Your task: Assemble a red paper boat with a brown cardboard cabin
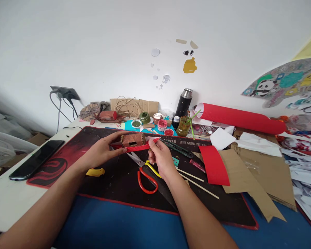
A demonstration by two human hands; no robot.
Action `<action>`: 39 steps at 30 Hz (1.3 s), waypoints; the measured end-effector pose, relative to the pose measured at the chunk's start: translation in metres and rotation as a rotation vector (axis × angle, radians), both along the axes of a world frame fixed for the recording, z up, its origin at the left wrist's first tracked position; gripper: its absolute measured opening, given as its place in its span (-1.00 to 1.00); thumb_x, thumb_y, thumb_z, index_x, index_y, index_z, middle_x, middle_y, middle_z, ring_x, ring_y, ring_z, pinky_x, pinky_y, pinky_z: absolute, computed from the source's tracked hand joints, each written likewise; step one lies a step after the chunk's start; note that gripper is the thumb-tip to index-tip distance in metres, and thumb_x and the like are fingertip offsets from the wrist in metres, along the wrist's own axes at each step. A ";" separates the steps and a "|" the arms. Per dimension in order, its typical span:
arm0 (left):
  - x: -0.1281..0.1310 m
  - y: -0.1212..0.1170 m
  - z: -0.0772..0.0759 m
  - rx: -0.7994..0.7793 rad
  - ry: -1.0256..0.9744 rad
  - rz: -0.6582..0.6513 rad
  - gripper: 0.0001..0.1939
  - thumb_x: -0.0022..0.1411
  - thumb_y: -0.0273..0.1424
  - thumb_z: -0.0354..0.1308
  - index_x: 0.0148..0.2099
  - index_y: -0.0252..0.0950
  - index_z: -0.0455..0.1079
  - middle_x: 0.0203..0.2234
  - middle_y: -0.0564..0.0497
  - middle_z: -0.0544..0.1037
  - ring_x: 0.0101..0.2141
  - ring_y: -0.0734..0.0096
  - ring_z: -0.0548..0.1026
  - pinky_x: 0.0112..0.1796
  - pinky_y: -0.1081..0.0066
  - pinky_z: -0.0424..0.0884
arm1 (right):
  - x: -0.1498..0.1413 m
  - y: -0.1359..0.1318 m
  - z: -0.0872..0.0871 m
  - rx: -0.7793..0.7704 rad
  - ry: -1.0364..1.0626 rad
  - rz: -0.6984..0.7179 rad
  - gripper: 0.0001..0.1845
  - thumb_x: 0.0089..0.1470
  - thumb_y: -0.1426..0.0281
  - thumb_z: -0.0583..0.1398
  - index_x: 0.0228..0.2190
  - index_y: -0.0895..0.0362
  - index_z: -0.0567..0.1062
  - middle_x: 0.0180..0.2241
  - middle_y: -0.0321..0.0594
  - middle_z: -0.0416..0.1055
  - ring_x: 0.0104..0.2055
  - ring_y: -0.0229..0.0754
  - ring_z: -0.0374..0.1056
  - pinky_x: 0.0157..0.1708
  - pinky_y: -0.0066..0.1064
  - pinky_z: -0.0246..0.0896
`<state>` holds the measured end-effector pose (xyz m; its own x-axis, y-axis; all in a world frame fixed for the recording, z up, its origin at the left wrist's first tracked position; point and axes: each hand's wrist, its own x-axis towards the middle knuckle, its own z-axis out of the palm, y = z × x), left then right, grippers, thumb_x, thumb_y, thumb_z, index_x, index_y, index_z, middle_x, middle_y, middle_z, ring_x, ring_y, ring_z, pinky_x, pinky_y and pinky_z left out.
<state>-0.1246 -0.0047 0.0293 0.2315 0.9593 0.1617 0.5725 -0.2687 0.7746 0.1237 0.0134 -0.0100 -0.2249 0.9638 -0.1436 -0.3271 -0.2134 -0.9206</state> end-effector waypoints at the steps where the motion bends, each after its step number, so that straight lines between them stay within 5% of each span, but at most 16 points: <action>1: -0.001 0.000 0.001 0.006 0.006 0.001 -0.28 0.32 -0.01 0.33 0.44 -0.11 0.37 0.31 -0.06 0.58 0.28 -0.08 0.54 0.32 0.01 0.41 | 0.000 0.000 0.000 0.003 -0.001 0.001 -0.32 -0.09 -0.19 0.51 -0.43 0.06 0.38 -0.62 -0.46 0.27 -0.67 -0.37 0.13 -0.67 -0.49 -0.10; 10: -0.021 0.014 0.001 0.033 0.189 0.152 -0.33 0.25 -0.07 0.29 0.34 -0.20 0.44 0.20 -0.14 0.65 0.15 -0.08 0.61 0.22 0.06 0.45 | 0.010 0.007 0.007 0.002 0.039 -0.096 -0.24 -0.06 -0.19 0.49 -0.05 0.11 0.63 -0.61 -0.49 0.27 -0.67 -0.35 0.16 -0.65 -0.50 -0.10; 16: -0.027 0.030 -0.002 0.001 0.387 0.092 -0.31 0.25 -0.12 0.22 0.38 -0.19 0.41 0.18 -0.18 0.67 0.13 -0.17 0.63 0.14 0.03 0.50 | 0.015 0.011 0.008 0.000 0.066 -0.086 -0.25 -0.09 -0.20 0.49 -0.08 0.10 0.63 -0.62 -0.47 0.28 -0.68 -0.34 0.16 -0.67 -0.49 -0.17; 24: -0.036 0.050 -0.007 0.018 0.637 0.064 -0.24 0.21 -0.24 0.18 0.45 -0.24 0.33 0.30 -0.28 0.57 0.26 -0.23 0.54 0.23 -0.01 0.42 | 0.014 0.009 0.012 0.055 0.028 -0.101 -0.30 -0.06 -0.22 0.48 -0.15 0.10 0.65 -0.63 -0.46 0.28 -0.68 -0.33 0.17 -0.66 -0.47 -0.01; 39: -0.045 0.055 -0.018 0.024 0.624 0.037 -0.12 0.23 -0.18 0.22 0.53 -0.32 0.23 0.41 -0.33 0.44 0.38 -0.21 0.41 0.34 -0.01 0.31 | 0.010 0.006 0.008 0.140 -0.126 -0.047 -0.42 0.05 -0.14 0.41 -0.21 0.12 0.63 -0.65 -0.46 0.29 -0.69 -0.32 0.16 -0.65 -0.45 0.03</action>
